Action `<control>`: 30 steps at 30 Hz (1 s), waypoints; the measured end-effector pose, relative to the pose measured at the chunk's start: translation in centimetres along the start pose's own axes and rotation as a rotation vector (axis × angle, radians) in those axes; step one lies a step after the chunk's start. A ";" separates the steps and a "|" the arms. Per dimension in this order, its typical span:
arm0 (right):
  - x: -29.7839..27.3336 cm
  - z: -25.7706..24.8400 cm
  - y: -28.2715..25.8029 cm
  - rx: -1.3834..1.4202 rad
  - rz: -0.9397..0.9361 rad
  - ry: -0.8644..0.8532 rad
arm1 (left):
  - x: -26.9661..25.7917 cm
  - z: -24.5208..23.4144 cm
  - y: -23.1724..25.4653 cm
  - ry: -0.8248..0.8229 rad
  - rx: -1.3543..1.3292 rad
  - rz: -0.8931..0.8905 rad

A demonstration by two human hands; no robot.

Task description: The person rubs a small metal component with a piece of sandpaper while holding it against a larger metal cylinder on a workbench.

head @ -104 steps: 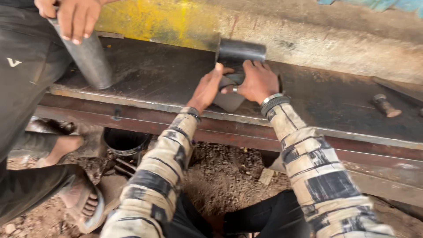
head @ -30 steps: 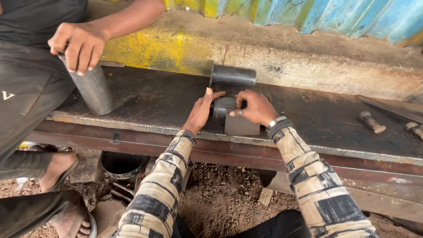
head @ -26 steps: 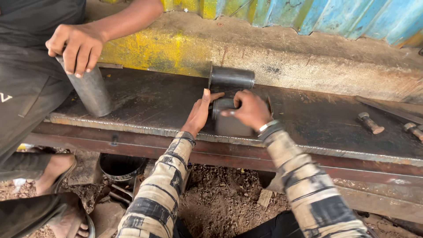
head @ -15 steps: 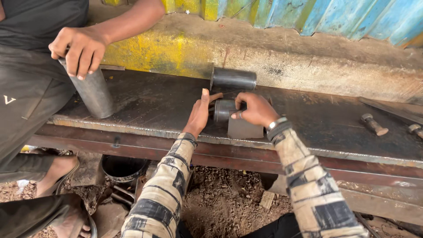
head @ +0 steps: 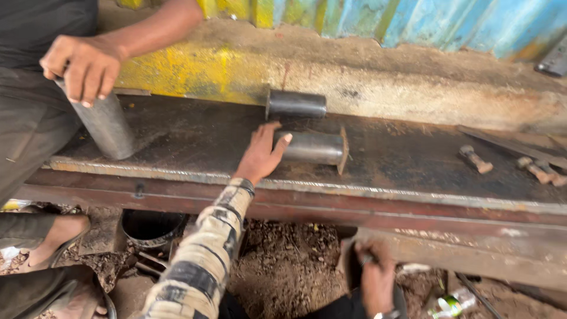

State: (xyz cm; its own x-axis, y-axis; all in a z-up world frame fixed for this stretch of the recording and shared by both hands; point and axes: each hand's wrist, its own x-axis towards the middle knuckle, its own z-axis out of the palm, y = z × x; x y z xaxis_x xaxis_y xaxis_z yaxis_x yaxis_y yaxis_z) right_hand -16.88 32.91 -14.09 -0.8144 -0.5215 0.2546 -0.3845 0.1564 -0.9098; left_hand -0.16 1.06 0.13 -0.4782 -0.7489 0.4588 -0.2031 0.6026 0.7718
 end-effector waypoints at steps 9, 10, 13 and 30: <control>-7.7 2.0 8.3 0.397 0.509 -0.115 | -1.2 5.9 4.1 -0.045 0.965 0.390; -7.6 2.0 8.3 0.366 0.597 -0.153 | -1.5 7.2 4.5 -0.111 0.983 0.480; -7.6 2.6 8.5 0.352 0.595 -0.218 | -3.7 9.5 4.4 -0.166 0.944 0.640; -8.0 1.5 6.6 0.284 0.514 -0.376 | 2.9 3.6 5.6 -0.268 0.959 0.802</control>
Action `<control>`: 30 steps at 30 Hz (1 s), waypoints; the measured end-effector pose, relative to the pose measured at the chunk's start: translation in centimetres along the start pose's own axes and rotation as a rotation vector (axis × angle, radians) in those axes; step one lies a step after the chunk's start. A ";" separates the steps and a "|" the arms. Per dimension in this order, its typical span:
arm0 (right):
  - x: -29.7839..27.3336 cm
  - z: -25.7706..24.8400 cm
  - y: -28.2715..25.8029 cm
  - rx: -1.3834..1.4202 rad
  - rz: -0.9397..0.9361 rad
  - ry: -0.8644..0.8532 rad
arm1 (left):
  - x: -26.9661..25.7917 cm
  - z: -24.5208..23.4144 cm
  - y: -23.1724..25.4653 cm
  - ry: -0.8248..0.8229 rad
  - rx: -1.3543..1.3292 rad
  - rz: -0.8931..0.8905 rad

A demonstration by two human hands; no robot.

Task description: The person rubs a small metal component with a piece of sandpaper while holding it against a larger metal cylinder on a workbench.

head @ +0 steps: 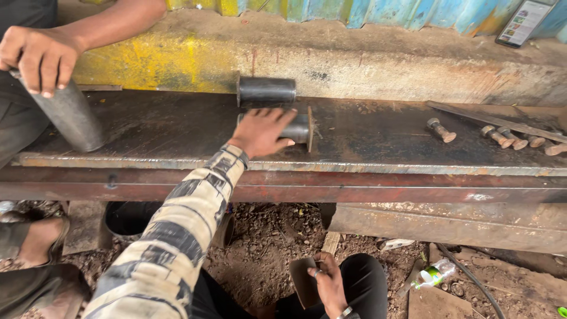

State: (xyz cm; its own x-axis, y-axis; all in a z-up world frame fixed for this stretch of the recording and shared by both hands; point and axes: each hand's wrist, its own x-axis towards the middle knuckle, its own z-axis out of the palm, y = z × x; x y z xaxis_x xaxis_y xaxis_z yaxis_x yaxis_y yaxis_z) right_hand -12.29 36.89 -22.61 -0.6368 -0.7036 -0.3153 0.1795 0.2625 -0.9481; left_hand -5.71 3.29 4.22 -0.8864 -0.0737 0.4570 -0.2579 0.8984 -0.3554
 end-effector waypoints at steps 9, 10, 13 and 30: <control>0.3 -0.2 0.3 -0.130 0.028 0.021 | 1.5 1.4 -4.2 -0.413 -0.437 -0.765; 0.4 -0.3 0.1 -0.156 0.008 0.018 | 1.5 2.1 -4.1 -0.383 -0.442 -0.824; 0.2 0.2 -0.7 -0.158 -0.029 0.011 | 1.5 2.8 -4.3 -0.351 -0.434 -0.884; -11.5 -1.0 -5.5 0.281 -0.241 0.168 | 1.1 2.0 -3.4 -0.307 -0.368 -0.827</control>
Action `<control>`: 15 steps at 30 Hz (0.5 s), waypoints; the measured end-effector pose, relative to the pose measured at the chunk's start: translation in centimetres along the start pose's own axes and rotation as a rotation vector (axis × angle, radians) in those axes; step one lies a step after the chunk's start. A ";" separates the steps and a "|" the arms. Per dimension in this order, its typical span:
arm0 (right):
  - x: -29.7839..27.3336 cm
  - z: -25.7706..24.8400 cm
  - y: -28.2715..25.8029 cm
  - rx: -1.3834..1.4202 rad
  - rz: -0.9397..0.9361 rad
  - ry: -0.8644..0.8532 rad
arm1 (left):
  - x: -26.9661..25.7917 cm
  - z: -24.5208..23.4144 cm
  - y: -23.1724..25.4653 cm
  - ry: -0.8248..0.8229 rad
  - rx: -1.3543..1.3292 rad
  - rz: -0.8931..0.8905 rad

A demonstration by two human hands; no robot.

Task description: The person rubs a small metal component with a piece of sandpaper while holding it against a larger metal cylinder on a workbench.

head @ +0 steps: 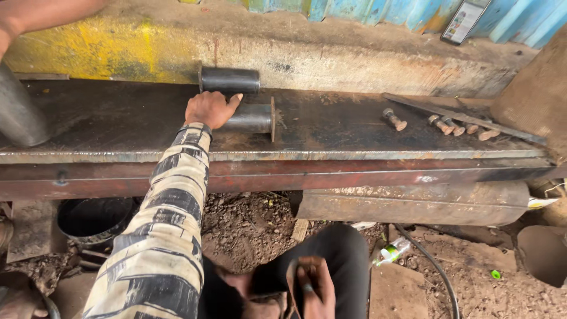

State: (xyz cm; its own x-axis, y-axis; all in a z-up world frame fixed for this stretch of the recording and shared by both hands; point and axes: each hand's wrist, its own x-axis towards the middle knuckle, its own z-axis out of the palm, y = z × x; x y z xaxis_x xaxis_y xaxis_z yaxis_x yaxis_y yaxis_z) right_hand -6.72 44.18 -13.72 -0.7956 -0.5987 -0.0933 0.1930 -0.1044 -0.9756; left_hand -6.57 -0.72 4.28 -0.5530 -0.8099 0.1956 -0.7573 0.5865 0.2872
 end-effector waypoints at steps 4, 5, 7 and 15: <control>-0.6 -4.3 2.6 -0.119 0.048 -0.065 | -0.3 0.2 -0.1 0.020 0.003 0.018; -0.2 -5.6 4.4 -0.182 0.051 -0.124 | -0.2 -0.1 -0.1 -0.009 0.006 0.007; 1.2 -8.7 8.8 -0.148 -0.141 -0.244 | -0.4 -0.2 0.0 0.015 0.001 0.016; 4.2 -9.8 13.1 0.252 -0.100 -0.505 | -0.7 -0.6 0.1 0.050 -0.013 0.041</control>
State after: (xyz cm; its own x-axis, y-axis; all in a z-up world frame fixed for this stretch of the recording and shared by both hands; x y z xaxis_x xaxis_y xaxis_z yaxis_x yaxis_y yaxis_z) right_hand -13.17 48.05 -28.83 -0.4558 -0.8749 0.1640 0.3107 -0.3290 -0.8917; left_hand -6.05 -0.09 4.71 -0.5653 -0.7849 0.2537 -0.7297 0.6192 0.2899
